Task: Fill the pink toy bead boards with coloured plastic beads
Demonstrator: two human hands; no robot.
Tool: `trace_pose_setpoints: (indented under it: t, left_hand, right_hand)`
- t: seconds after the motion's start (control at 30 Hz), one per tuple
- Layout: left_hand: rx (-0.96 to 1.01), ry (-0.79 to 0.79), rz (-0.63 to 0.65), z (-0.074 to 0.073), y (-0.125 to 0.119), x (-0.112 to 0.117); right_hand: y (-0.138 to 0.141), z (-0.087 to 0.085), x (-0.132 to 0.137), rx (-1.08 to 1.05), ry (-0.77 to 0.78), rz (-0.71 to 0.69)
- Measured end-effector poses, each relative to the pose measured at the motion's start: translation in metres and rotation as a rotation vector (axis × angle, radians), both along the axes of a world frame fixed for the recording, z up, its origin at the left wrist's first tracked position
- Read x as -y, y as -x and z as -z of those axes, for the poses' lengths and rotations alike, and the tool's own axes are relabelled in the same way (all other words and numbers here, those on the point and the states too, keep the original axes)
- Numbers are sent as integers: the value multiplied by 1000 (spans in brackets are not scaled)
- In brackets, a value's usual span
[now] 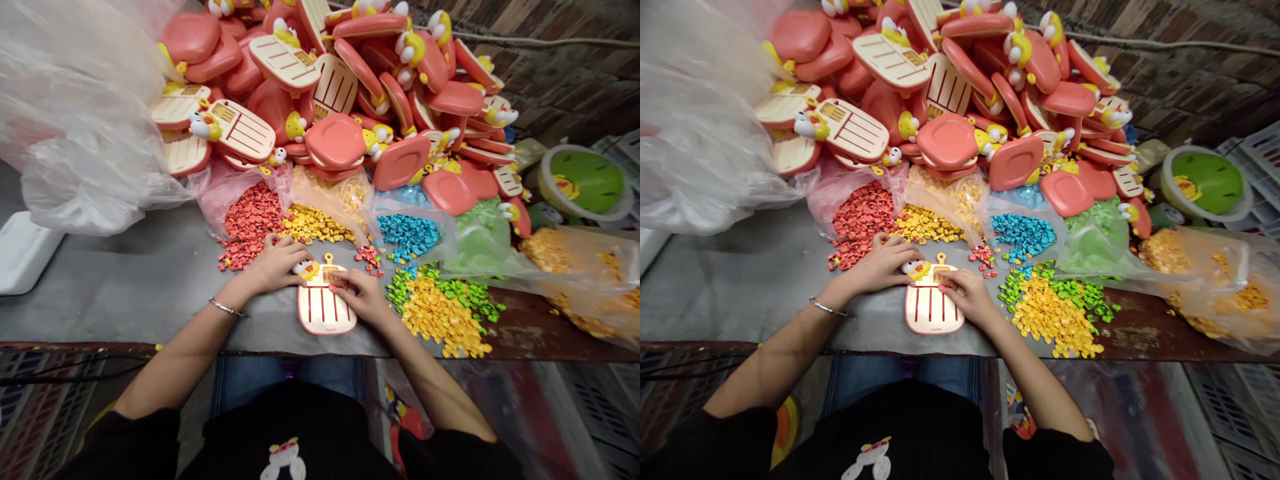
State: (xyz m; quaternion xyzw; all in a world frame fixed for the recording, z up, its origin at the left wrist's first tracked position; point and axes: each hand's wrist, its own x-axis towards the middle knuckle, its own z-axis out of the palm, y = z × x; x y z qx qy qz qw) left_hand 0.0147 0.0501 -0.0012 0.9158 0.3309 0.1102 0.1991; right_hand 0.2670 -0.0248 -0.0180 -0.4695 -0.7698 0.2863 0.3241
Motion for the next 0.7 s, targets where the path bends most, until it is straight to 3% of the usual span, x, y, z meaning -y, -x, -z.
trace_pose_setpoints:
  t: [0.2,0.33,0.37,0.43,0.5,0.53,0.63,0.7]
  left_hand:
    - [61,33,4,5,0,-1]
    - [63,37,16,5,3,-3]
    - [60,34,19,5,3,-3]
    - [53,20,15,4,3,-3]
    - [42,0,-1,3,2,-2]
    - [37,-8,-10,2,2,-2]
    - [28,-19,-24,0,2,-1]
    - [31,-17,-22,-1,3,-1]
  right_hand:
    - [39,-7,-8,-18,16,-208]
    - [24,-18,3,-90,125,-434]
    - [15,-19,4,-108,129,-385]
    - [-4,-15,-1,-82,59,-118]
    - [-22,-7,-13,64,-65,148]
    - [-30,-3,-20,169,-115,214]
    - [-39,5,-38,433,-178,219]
    - [-36,3,-41,450,-204,189]
